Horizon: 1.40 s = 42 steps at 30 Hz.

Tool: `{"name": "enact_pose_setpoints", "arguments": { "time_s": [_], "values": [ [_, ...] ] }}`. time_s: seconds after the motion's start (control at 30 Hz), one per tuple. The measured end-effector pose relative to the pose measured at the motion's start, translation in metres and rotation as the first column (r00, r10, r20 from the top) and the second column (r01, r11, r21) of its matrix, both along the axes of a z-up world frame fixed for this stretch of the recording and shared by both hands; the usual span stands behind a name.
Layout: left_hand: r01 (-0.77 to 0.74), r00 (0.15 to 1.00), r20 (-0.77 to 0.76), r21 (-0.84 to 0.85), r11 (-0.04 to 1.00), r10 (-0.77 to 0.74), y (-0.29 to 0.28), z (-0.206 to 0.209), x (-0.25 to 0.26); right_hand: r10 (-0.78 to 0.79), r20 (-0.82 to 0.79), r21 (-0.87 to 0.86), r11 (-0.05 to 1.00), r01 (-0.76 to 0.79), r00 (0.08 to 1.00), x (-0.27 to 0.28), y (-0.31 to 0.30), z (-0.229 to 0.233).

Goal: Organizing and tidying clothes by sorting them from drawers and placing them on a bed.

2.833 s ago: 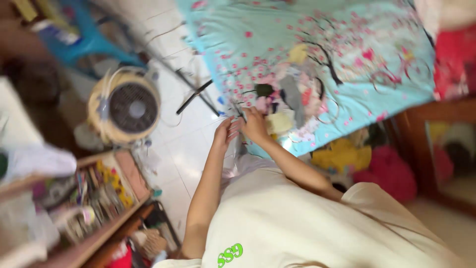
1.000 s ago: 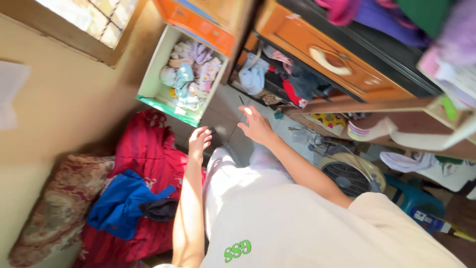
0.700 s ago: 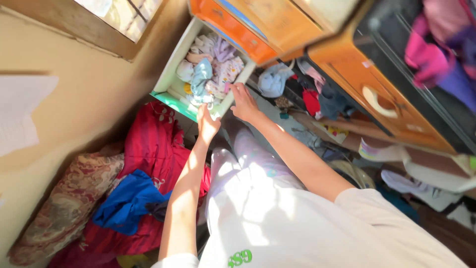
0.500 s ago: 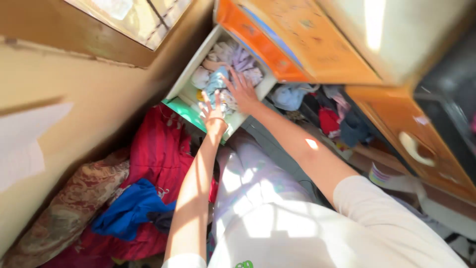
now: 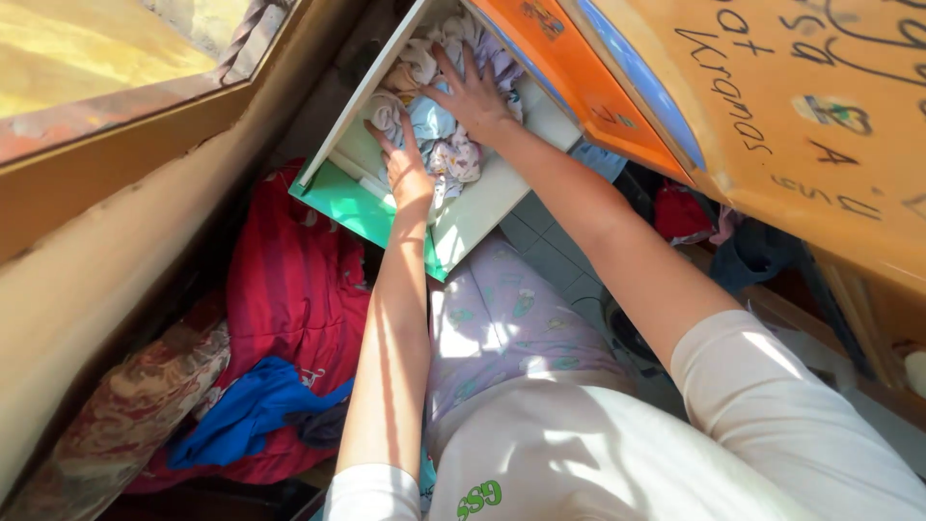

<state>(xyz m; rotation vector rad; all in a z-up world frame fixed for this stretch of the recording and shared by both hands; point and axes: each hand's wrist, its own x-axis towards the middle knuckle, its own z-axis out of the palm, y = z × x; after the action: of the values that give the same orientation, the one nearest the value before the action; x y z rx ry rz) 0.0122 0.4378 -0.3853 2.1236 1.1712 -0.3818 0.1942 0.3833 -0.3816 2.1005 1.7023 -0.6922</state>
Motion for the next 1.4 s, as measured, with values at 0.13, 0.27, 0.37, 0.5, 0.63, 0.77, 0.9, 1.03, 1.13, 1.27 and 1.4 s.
{"name": "enact_pose_setpoints", "arguments": {
  "time_s": [0.13,0.27,0.37,0.5,0.63,0.77,0.9,1.03,1.13,1.27,1.4],
  "values": [
    [-0.084,0.991,0.107,-0.016,0.996,0.085,-0.01,-0.041,0.0,-0.056,-0.021,0.235,0.97,0.06,0.998,-0.006,-0.035,-0.062],
    [-0.204,0.928,0.301,-0.083,0.975,0.22,0.007,-0.016,-0.017,-0.217,-0.319,0.387,0.859,0.336,0.923,-0.03,-0.036,-0.001],
    [-0.305,0.824,0.492,-0.031,0.952,0.28,0.0,-0.006,-0.041,-0.314,-0.513,0.466,0.68,0.566,0.799,-0.052,-0.042,0.07],
    [-0.254,0.793,0.552,-0.084,0.964,0.257,-0.001,0.107,-0.084,-0.347,-0.574,0.429,0.644,0.633,0.742,-0.09,-0.051,0.15],
    [-0.209,0.778,0.602,-0.021,0.978,0.179,-0.005,0.193,-0.105,-0.272,-0.57,0.542,0.584,0.604,0.775,-0.123,-0.063,0.212],
    [-0.164,0.793,0.595,0.002,0.986,0.131,-0.013,0.266,-0.111,-0.26,-0.558,0.616,0.507,0.603,0.788,-0.144,-0.084,0.27],
    [-0.044,0.783,0.621,-0.016,0.999,0.044,-0.03,0.312,-0.103,-0.309,-0.533,0.688,0.384,0.616,0.788,-0.152,-0.129,0.312],
    [0.18,0.697,0.707,-0.01,0.984,-0.12,-0.067,0.331,-0.084,-0.498,-0.484,0.714,0.25,0.654,0.72,-0.168,-0.183,0.351],
    [0.323,0.641,0.733,0.011,0.946,-0.228,-0.1,0.351,-0.071,-0.618,-0.415,0.776,0.142,0.615,0.667,-0.185,-0.218,0.398],
    [0.547,0.486,0.77,0.101,0.831,-0.413,-0.14,0.386,-0.057,-0.718,-0.436,0.818,-0.065,0.572,0.542,-0.212,-0.274,0.423],
    [0.729,0.388,0.799,0.038,0.684,-0.459,-0.187,0.412,-0.047,-0.845,-0.427,0.82,-0.212,0.532,0.321,-0.244,-0.325,0.432]
  ]
}}
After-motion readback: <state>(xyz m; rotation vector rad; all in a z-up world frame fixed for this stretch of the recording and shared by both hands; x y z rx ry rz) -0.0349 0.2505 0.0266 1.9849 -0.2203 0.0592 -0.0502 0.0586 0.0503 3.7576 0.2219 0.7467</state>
